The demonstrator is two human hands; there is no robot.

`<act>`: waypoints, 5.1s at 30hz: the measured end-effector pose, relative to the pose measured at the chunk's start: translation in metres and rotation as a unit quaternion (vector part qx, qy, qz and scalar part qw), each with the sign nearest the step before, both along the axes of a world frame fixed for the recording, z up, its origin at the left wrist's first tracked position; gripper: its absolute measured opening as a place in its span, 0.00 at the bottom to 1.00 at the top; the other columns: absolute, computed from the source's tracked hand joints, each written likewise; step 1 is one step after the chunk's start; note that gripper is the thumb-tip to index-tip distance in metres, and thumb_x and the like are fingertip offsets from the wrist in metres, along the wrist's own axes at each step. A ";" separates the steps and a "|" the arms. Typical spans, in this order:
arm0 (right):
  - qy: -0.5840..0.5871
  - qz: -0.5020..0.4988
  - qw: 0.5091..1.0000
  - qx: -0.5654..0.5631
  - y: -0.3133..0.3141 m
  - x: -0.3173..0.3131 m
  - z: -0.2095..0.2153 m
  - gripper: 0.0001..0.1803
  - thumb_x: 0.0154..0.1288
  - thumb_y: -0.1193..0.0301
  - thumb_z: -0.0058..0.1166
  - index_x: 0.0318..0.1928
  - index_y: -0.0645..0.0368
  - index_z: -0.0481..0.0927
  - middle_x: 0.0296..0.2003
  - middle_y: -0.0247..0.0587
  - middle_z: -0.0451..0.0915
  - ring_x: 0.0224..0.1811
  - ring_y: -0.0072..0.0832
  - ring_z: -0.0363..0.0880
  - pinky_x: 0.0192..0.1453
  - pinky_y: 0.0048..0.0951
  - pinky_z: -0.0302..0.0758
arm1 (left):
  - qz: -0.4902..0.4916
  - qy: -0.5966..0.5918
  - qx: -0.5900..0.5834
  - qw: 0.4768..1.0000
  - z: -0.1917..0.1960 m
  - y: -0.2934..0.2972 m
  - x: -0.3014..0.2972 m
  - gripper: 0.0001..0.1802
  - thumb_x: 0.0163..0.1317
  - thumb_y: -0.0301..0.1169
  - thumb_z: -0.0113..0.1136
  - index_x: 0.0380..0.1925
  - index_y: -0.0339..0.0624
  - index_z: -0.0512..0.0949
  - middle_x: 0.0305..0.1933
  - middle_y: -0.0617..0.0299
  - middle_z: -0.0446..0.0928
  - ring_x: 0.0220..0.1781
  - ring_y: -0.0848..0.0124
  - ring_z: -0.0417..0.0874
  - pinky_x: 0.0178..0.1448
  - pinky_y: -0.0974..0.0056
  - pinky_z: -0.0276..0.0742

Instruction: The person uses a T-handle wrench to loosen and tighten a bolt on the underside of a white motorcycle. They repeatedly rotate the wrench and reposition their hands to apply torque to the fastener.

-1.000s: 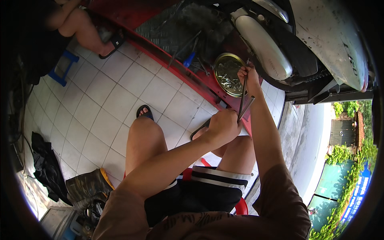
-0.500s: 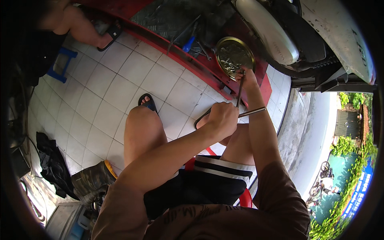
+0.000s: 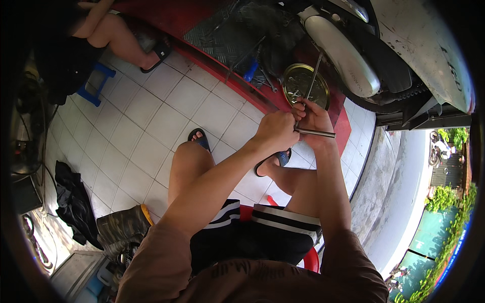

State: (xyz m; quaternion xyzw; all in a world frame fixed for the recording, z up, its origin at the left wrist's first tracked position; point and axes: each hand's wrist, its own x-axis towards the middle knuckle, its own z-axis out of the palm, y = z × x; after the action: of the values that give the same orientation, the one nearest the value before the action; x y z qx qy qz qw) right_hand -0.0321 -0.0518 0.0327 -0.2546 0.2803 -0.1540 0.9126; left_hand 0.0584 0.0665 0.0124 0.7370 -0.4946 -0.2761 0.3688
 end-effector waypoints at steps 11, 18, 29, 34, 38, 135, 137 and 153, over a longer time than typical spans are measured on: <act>0.112 -0.067 0.991 0.031 -0.006 0.004 -0.043 0.10 0.69 0.66 0.52 0.31 0.53 0.69 0.23 0.34 0.70 0.25 0.25 0.66 0.31 0.28 0.65 | -0.111 -0.047 0.087 0.989 -0.017 -0.010 0.012 0.14 0.53 0.34 0.59 0.28 0.30 0.81 0.28 0.42 0.81 0.35 0.49 0.84 0.45 0.49 0.80; 0.099 -0.031 0.994 -0.037 -0.017 -0.015 -0.031 0.23 0.72 0.62 0.45 0.17 0.48 0.58 0.16 0.32 0.61 0.18 0.24 0.59 0.25 0.28 0.57 | -0.176 -0.058 0.146 0.972 -0.037 -0.008 -0.009 0.19 0.59 0.40 0.55 0.28 0.32 0.83 0.28 0.43 0.81 0.34 0.49 0.84 0.44 0.50 0.80; 0.156 -0.097 0.981 -0.055 -0.033 -0.016 -0.040 0.15 0.69 0.67 0.54 0.25 0.52 0.66 0.16 0.27 0.61 0.17 0.19 0.59 0.23 0.24 0.58 | -0.194 -0.110 0.103 0.969 -0.035 -0.008 -0.019 0.21 0.68 0.44 0.53 0.31 0.34 0.81 0.27 0.45 0.80 0.34 0.48 0.84 0.42 0.49 0.80; 0.149 -0.088 0.980 -0.095 -0.048 -0.020 -0.032 0.18 0.71 0.66 0.53 0.23 0.49 0.64 0.16 0.23 0.57 0.15 0.14 0.54 0.18 0.21 0.52 | -0.169 -0.102 0.046 0.979 -0.031 -0.015 -0.026 0.21 0.69 0.43 0.52 0.34 0.31 0.77 0.30 0.42 0.79 0.35 0.46 0.83 0.40 0.48 0.79; 0.126 -0.102 0.979 -0.125 -0.051 -0.020 -0.032 0.19 0.72 0.65 0.52 0.23 0.49 0.63 0.15 0.22 0.56 0.14 0.14 0.53 0.17 0.21 0.51 | -0.159 -0.102 0.023 0.982 -0.036 -0.017 -0.023 0.21 0.69 0.43 0.52 0.37 0.30 0.76 0.33 0.42 0.80 0.35 0.46 0.84 0.40 0.48 0.79; 0.093 0.074 0.932 -0.342 0.000 0.028 0.006 0.24 0.77 0.56 0.34 0.57 0.64 0.70 0.50 0.47 0.76 0.46 0.34 0.78 0.50 0.37 0.73 | -0.031 0.672 -0.431 0.601 0.046 -0.030 0.073 0.30 0.72 0.61 0.39 0.27 0.46 0.64 0.19 0.66 0.61 0.22 0.72 0.65 0.28 0.65 0.71; 0.060 0.029 0.961 -0.267 0.009 0.023 -0.014 0.24 0.77 0.56 0.34 0.59 0.62 0.69 0.54 0.48 0.75 0.51 0.36 0.78 0.53 0.39 0.74 | -0.028 0.717 -0.396 0.573 0.054 -0.025 0.069 0.31 0.71 0.62 0.37 0.28 0.44 0.65 0.23 0.60 0.68 0.28 0.66 0.76 0.36 0.60 0.83; -0.258 0.102 0.938 -0.208 -0.007 0.139 -0.018 0.13 0.70 0.67 0.54 0.47 0.62 0.72 0.34 0.33 0.74 0.33 0.20 0.75 0.33 0.18 0.73 | -0.034 0.477 -0.338 0.811 0.057 0.006 0.075 0.31 0.77 0.53 0.32 0.43 0.36 0.75 0.30 0.55 0.81 0.21 0.67 0.80 0.23 0.73 0.73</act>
State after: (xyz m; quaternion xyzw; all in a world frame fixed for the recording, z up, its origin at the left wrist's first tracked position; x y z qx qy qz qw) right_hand 0.1064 -0.0584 0.0147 -0.4178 -0.0304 -0.1758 0.8908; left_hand 0.1334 0.0720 0.0695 0.3244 -0.3429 -0.4206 0.7748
